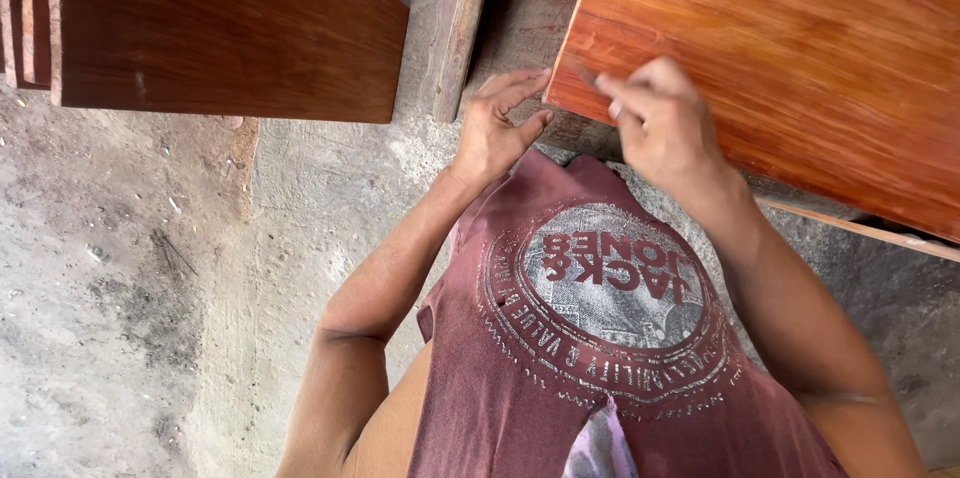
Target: The person applies reddish-brown wood stain to large wooden furniture panels using a small brush, dipping the brush into a can of stain and spreading it across the wood surface. They wipe the surface with their hand, reposition and flip the panels to coat other sides, and set stained boards aside.
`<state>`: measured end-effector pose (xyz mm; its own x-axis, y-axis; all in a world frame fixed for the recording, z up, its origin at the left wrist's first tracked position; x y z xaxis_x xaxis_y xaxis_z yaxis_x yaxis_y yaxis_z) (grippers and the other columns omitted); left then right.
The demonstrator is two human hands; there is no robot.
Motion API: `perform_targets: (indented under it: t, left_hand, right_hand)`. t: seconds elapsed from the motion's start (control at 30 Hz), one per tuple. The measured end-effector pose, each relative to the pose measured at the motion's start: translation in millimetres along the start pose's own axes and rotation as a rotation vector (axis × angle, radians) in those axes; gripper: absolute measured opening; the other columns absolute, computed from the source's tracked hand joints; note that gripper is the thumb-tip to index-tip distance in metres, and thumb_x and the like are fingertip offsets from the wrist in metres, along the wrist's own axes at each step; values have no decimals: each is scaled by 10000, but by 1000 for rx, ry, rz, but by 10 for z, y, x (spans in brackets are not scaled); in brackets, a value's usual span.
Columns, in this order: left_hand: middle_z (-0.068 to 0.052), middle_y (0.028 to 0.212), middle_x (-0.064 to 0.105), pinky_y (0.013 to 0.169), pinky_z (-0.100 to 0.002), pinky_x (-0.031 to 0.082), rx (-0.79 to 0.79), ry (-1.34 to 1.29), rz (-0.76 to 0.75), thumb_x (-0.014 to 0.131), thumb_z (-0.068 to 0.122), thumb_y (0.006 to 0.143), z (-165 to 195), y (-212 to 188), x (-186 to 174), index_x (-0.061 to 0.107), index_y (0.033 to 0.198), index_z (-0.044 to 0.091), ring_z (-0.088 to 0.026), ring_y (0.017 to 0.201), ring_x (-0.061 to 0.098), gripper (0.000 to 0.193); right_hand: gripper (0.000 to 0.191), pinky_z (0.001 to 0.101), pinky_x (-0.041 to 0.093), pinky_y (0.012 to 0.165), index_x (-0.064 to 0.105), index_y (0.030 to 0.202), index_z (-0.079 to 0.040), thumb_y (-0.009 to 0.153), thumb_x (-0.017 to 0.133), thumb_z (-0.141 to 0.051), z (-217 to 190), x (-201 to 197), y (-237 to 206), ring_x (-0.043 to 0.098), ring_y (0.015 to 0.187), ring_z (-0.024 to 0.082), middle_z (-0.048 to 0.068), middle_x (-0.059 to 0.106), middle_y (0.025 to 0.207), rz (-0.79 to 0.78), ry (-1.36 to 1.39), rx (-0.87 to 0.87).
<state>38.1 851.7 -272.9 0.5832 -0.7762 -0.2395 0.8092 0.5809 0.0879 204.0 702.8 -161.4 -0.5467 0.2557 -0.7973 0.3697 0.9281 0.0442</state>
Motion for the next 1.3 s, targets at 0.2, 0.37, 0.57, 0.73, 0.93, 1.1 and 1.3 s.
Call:
perform_targets:
  t: [0.2,0.37,0.57,0.73,0.93,1.1,1.3]
  left_hand:
    - [-104,1240,749,987,-317,562,-205,-131,75,671,28,895,-199,-50,0,724,1258,63,-200,1109,714,369]
    - [-109,1171,773,947,-292,584,-245,-231,201,660,49,956,-306,25,-105,722,1228,19,-159,1035,735,281]
    - [-107,1096,778,892,-275,579,-242,-132,259,699,70,952,-111,92,-122,725,1177,9,-148,962,734,234]
    - [-107,978,740,843,-297,549,-48,-73,301,728,53,962,78,70,-90,720,951,-11,-174,910,697,66]
    - [-97,913,708,784,-304,533,19,-24,295,773,43,944,258,41,5,640,836,13,-184,856,674,174]
    - [-151,1190,655,1036,-377,525,333,62,141,713,42,917,548,38,172,610,1164,-4,-272,1157,638,271]
    - [-140,1300,633,1080,-431,497,626,271,-270,759,161,916,848,187,515,639,1248,16,-337,1245,574,382]
  right_hand:
    - [289,358,532,807,740,1239,-4,959,698,51,-183,71,-143,634,928,246,144,624,1019,8,-2,-15]
    - [280,359,531,770,765,1217,-27,949,721,44,-200,10,-180,636,894,250,135,637,987,29,-29,15]
    - [294,372,536,752,779,1185,-35,917,708,60,-14,-104,-252,648,856,256,127,646,950,33,-10,-24]
    - [255,384,543,765,759,1248,-11,1006,698,40,350,-245,-357,673,902,290,164,658,1047,252,-140,148]
    - [268,387,550,784,763,1216,-17,974,671,53,452,-229,-422,683,903,293,166,676,1029,245,-96,145]
    - [249,397,544,740,772,1142,-33,913,693,28,318,-235,-597,677,857,300,168,674,956,93,20,144]
    - [237,407,536,821,763,1212,-3,1003,678,68,749,-654,-1004,661,947,301,175,674,1062,491,-389,376]
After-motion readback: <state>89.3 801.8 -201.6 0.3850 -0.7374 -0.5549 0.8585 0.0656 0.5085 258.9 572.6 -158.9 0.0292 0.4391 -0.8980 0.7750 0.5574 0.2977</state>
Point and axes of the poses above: each hand's wrist, its own y-axis towards the middle knuckle, its own x-axis out of the palm, z = x × y, the point moved 1 cm from there along y, towards the middle knuckle
